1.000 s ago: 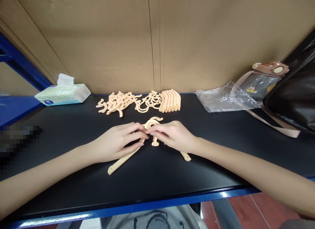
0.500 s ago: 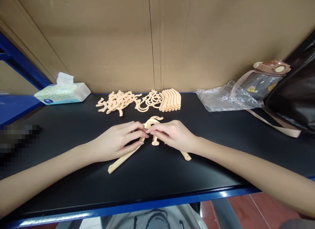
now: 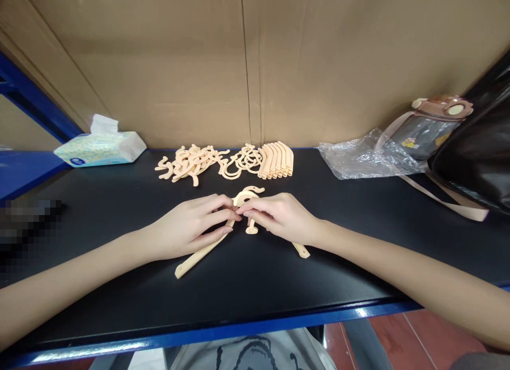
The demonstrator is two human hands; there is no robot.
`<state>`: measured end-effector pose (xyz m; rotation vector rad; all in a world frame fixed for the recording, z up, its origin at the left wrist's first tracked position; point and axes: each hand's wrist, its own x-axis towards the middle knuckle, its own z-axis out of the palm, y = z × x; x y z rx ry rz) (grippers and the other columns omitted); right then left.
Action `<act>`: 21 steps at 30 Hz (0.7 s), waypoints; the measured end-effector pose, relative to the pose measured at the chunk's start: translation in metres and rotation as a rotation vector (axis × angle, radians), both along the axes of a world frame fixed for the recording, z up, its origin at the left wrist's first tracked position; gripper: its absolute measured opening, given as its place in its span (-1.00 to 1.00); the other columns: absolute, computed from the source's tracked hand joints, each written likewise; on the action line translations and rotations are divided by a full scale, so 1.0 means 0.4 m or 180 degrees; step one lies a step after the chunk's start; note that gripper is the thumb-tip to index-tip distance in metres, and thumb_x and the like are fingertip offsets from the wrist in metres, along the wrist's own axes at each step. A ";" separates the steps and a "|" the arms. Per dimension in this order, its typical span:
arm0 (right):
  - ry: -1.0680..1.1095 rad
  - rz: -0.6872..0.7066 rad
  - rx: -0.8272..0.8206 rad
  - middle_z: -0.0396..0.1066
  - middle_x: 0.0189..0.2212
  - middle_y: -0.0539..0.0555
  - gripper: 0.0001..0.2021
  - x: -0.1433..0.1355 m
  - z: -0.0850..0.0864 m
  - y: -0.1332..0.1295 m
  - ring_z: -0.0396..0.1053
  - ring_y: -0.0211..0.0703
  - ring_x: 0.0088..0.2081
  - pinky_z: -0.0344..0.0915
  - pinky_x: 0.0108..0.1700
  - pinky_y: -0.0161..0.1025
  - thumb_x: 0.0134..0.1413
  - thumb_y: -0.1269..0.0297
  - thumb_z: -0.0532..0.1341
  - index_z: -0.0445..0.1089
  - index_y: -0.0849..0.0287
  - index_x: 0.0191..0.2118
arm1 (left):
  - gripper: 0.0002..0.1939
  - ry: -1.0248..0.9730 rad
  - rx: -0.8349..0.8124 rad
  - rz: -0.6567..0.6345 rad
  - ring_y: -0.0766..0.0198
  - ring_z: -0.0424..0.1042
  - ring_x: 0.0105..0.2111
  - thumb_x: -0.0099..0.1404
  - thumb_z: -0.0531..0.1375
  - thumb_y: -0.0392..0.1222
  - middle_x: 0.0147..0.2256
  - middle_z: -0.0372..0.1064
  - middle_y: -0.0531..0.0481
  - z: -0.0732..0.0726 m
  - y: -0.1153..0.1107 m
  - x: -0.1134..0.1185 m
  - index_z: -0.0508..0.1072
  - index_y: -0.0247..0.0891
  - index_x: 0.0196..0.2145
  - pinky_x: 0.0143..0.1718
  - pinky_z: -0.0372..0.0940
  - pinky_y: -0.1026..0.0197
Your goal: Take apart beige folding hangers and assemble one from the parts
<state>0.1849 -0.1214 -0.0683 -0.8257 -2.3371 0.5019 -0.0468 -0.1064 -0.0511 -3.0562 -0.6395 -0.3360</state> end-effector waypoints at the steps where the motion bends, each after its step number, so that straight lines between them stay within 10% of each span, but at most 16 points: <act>1: 0.0010 0.0009 -0.0009 0.49 -0.41 -0.06 -0.79 0.000 -0.001 0.000 0.32 -0.44 -0.54 0.24 -0.41 -0.45 0.24 0.36 0.04 0.39 0.17 -0.11 | -0.74 0.0004 0.0006 0.0003 0.27 0.30 -0.19 0.40 -0.07 -0.17 -0.12 0.28 -0.06 0.000 0.000 0.000 0.36 -0.24 -0.14 -0.16 0.24 0.23; 21: 0.0408 -0.0576 -0.0081 0.41 -0.46 -0.05 -0.83 0.001 0.003 -0.004 0.31 -0.39 -0.57 0.25 -0.48 -0.41 0.20 0.27 0.09 0.28 0.16 -0.12 | -0.83 -0.0178 -0.0672 0.0121 0.28 0.30 -0.10 0.35 0.03 -0.15 -0.10 0.31 0.01 0.001 -0.013 0.003 0.38 -0.20 -0.22 -0.08 0.21 0.26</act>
